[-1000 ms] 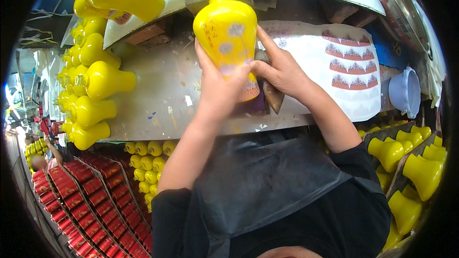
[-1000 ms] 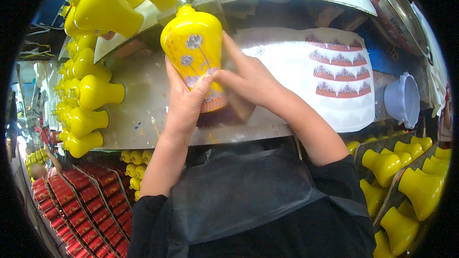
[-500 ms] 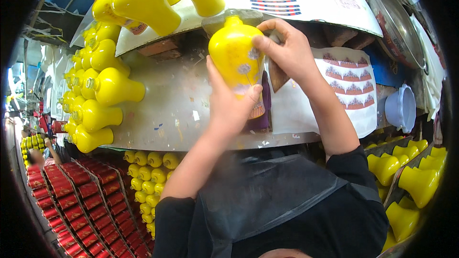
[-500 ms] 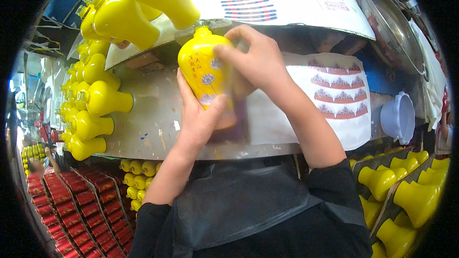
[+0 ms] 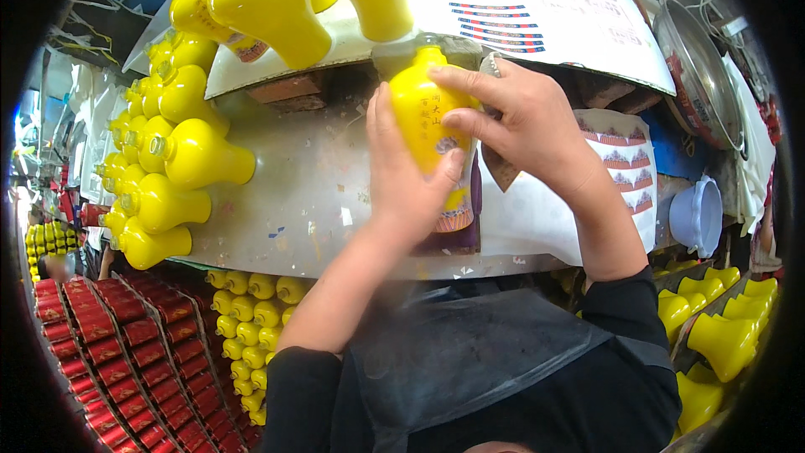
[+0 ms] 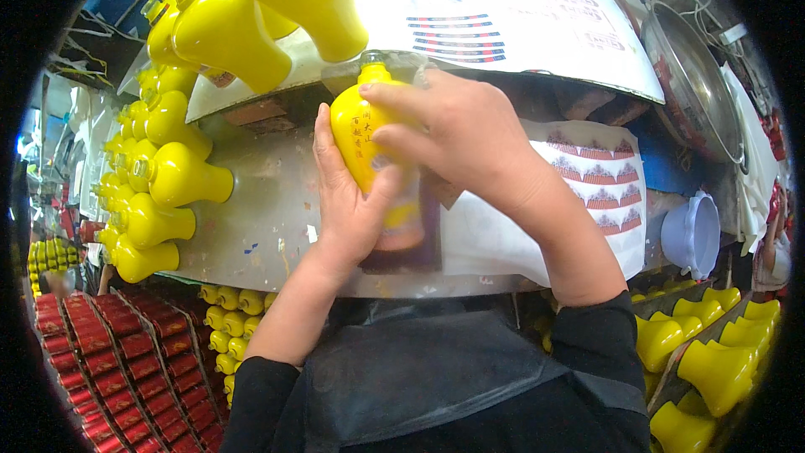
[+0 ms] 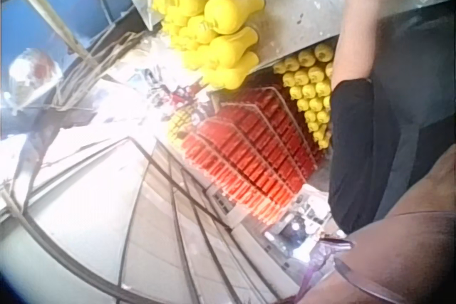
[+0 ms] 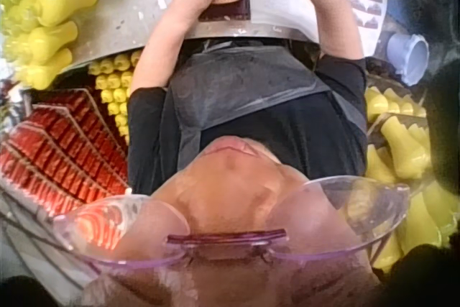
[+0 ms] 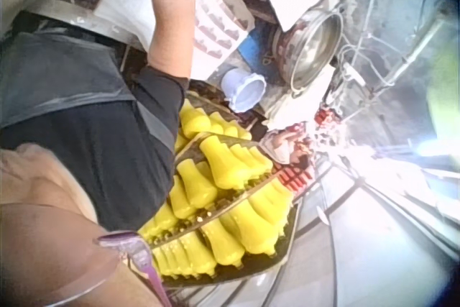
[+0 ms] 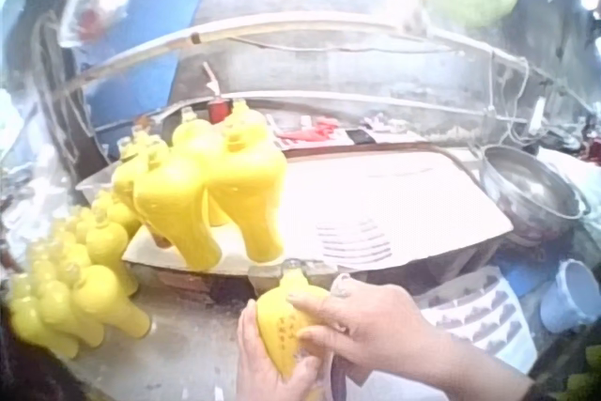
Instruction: The person applies printed stickers to the bodies and necks of yellow ceramic vases. They peel each sticker from a sheet, align it on the vase, and smooth it down by hand. Finished vases are placed on a nearby tray.
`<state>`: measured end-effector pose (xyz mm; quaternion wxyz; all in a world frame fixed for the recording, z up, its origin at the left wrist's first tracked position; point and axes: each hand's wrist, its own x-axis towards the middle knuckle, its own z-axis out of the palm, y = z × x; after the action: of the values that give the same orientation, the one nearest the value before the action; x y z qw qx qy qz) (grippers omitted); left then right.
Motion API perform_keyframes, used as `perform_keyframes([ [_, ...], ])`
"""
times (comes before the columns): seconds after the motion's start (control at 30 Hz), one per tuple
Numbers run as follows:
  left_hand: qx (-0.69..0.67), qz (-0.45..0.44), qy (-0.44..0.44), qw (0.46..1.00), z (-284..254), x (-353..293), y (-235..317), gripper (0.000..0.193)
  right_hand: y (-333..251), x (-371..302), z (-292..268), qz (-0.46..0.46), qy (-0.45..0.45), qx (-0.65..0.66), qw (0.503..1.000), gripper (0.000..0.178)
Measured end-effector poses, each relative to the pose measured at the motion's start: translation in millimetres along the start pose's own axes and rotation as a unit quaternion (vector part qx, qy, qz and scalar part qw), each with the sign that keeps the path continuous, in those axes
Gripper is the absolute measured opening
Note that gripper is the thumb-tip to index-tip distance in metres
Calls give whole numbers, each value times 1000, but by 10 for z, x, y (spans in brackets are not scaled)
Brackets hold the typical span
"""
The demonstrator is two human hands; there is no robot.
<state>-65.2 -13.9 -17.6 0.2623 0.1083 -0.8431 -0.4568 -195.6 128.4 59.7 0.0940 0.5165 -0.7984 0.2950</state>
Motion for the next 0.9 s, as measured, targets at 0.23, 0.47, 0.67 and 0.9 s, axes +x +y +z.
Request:
perform_keyframes([
  [0.23,-146,-3,75,986,-31,370,-22,63,30,-59,-1,-24,-32,29,999,36],
  [0.47,-140,4,79,987,4,485,2,40,157,25,10,30,-24,89,995,46],
  [0.67,-170,-20,84,982,29,472,-12,36,99,2,-138,201,9,397,896,20],
  [0.9,-271,-47,77,958,26,455,-47,38,4,132,-28,-15,136,-16,990,29],
])
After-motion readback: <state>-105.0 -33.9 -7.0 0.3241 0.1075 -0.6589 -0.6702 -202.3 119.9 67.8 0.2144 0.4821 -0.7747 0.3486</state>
